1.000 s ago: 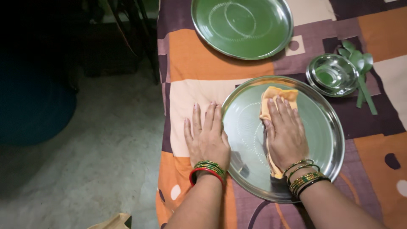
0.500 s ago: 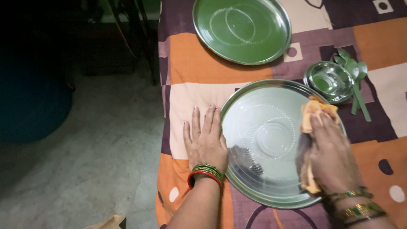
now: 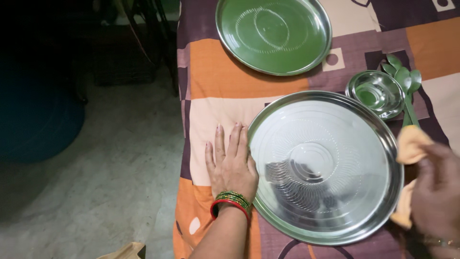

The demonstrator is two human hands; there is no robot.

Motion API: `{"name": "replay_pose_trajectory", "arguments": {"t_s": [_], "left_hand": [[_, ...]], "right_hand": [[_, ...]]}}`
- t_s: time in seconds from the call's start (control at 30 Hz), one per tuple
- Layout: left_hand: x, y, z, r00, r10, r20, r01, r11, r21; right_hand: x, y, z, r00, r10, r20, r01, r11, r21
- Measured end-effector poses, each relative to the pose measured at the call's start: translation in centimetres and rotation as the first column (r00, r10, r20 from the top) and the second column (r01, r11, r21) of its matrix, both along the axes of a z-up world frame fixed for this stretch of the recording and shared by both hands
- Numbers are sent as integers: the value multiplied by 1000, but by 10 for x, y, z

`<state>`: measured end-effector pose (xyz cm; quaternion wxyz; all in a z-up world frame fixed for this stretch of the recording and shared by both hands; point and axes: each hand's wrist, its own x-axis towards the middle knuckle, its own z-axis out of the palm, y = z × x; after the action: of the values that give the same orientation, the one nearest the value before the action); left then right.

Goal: The person wipes and cleans stainless steel plates and small bowls using a cloth by hand while in a room with a bed and sofas.

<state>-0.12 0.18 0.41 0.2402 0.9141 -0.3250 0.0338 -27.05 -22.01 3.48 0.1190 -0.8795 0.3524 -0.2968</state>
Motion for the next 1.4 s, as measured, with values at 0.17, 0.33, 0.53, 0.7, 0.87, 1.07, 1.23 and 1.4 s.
{"name": "replay_pose_trajectory", "arguments": {"t_s": [0.17,0.33,0.53,0.7,0.87,1.07,1.23,1.4], "left_hand": [[1,0,0,1000,-4,6,4,1000,2],[1,-1,-2,999,0,35,0,1000,6],[1,-1,0,1000,0,30,-1,1000,26],[0,0,3,1000,-5,24,5,1000,18],[2,1,0,1000,-12,6,12,1000,-11],[5,3,3,998,-35,-55,34,999,-16],[3,4,19,983,25,-181,-40,996,-81],[-4,19,85,806,-48,-590,-243,882,-403]], "right_hand": [[12,-15,13,960,-84,-267,-31,916,-399],[15,5,29,998,-17,-62,6,985,-173],[29,20,37,974,-126,-190,157,975,159],[28,-22,6,896,-347,278,47,696,716],[22,-57,-8,816,-506,281,27,518,855],[20,-6,15,899,-171,-403,362,808,465],[27,40,58,938,-211,-274,335,749,571],[17,59,103,945,-234,-228,319,812,489]]}}
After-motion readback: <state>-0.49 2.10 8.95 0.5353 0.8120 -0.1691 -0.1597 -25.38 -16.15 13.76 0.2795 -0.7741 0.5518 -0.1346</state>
